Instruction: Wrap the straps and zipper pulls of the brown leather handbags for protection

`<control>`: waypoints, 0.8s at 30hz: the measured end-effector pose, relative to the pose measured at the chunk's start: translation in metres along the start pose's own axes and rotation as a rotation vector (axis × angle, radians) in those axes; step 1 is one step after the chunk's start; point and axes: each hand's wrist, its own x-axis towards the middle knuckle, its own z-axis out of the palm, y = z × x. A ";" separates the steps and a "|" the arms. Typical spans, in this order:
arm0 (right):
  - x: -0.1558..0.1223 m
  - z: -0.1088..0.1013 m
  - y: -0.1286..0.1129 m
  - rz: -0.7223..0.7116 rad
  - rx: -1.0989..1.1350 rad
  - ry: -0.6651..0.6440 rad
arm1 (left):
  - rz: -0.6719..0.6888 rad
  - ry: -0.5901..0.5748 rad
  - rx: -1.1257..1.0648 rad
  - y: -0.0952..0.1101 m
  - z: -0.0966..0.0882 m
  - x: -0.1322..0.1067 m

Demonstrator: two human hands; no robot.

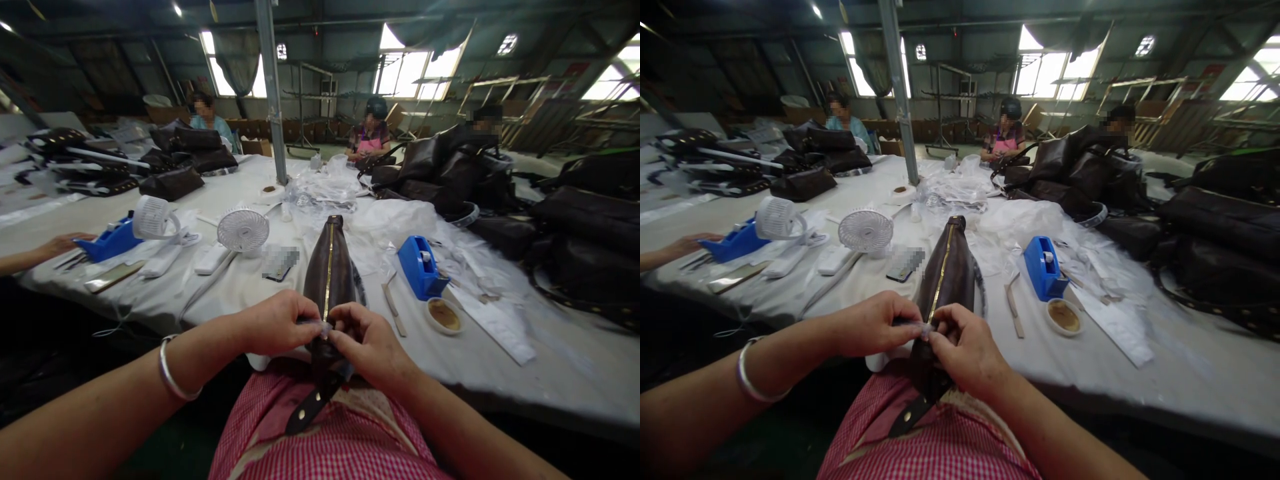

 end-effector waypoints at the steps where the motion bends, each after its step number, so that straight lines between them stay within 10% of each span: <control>1: 0.000 -0.002 -0.002 -0.052 -0.035 -0.028 | 0.010 0.005 0.020 0.001 0.000 0.000; 12: 0.002 0.000 0.002 -0.617 -0.625 0.055 | -0.051 0.016 0.018 0.007 0.005 -0.002; 18: -0.001 -0.006 -0.002 -0.901 -0.951 0.017 | -0.294 -0.206 -0.681 0.003 0.012 -0.006; 24: -0.002 -0.017 0.010 -0.996 -0.939 -0.105 | -0.356 -0.195 -1.048 -0.012 0.025 -0.010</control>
